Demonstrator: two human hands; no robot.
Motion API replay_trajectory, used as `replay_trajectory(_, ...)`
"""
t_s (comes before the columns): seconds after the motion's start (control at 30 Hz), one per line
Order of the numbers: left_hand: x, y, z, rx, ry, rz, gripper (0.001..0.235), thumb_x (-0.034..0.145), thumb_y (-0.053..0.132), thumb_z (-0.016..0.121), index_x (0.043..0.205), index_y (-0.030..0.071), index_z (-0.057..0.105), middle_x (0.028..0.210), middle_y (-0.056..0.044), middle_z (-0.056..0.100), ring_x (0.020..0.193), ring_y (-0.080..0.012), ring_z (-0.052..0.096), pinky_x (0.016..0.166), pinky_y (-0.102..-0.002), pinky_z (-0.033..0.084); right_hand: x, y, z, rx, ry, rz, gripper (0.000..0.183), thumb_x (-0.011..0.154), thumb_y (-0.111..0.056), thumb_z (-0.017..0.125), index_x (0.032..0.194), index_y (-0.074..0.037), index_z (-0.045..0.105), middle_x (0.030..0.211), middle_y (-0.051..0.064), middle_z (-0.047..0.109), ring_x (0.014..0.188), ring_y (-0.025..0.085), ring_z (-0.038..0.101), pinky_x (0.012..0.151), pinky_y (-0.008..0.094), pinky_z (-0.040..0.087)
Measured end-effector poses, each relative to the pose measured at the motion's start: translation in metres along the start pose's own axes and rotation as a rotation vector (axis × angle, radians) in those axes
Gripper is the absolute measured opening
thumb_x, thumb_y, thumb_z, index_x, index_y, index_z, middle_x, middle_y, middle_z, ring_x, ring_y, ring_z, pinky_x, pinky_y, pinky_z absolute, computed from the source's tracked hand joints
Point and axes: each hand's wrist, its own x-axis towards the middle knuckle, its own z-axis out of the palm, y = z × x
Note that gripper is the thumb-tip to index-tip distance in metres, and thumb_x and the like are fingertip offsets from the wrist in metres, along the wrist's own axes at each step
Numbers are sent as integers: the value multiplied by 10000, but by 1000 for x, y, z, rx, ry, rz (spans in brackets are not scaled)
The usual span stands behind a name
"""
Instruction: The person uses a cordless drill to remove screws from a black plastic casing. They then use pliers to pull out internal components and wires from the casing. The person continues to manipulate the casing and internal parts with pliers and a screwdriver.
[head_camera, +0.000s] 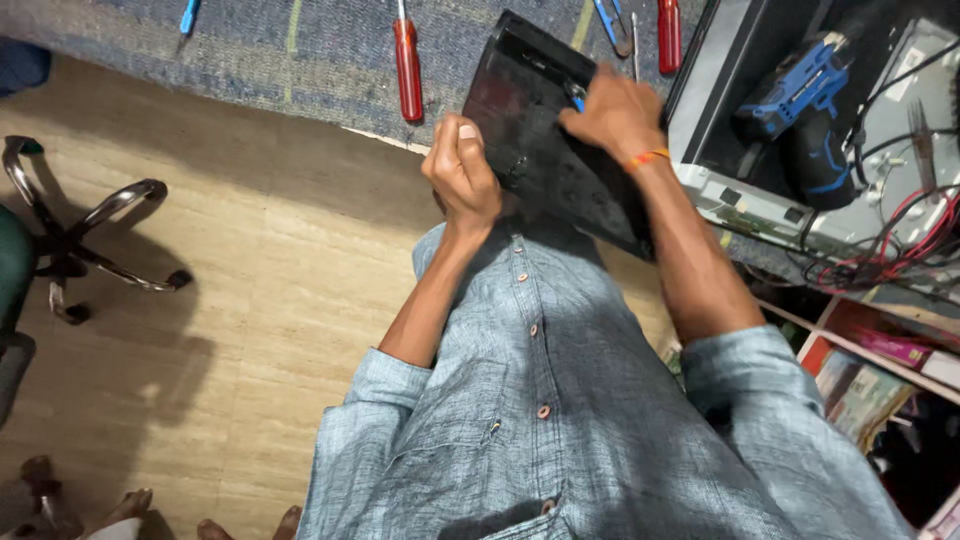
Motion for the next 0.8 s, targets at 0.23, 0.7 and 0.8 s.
replay_trajectory(0.23,4,-5,6,-25,12,-42,295,1056,165,431,819,2,493,702,-126,471,621,-258,497,611,-407,392,-23,37,-41,748,-249,25,546,807,-383,785,1238,-54,713,1049,179,732,940,326,683,862,474,530)
replay_trajectory(0.7,8,-7,7,-28,3,-43,281,1053,158,420,830,5,496,699,-118,483,641,-251,504,625,-410,405,-47,49,-62,1370,-270,65,649,781,-250,655,1415,-267,515,1172,80,604,1082,391,597,970,702,440)
replay_trajectory(0.8,10,-6,7,-46,4,-30,277,1052,157,419,833,8,499,696,-113,488,629,-242,510,613,-405,405,-46,56,-60,225,116,-331,575,829,-239,757,1372,-128,607,1206,173,581,1142,458,530,1006,614,429)
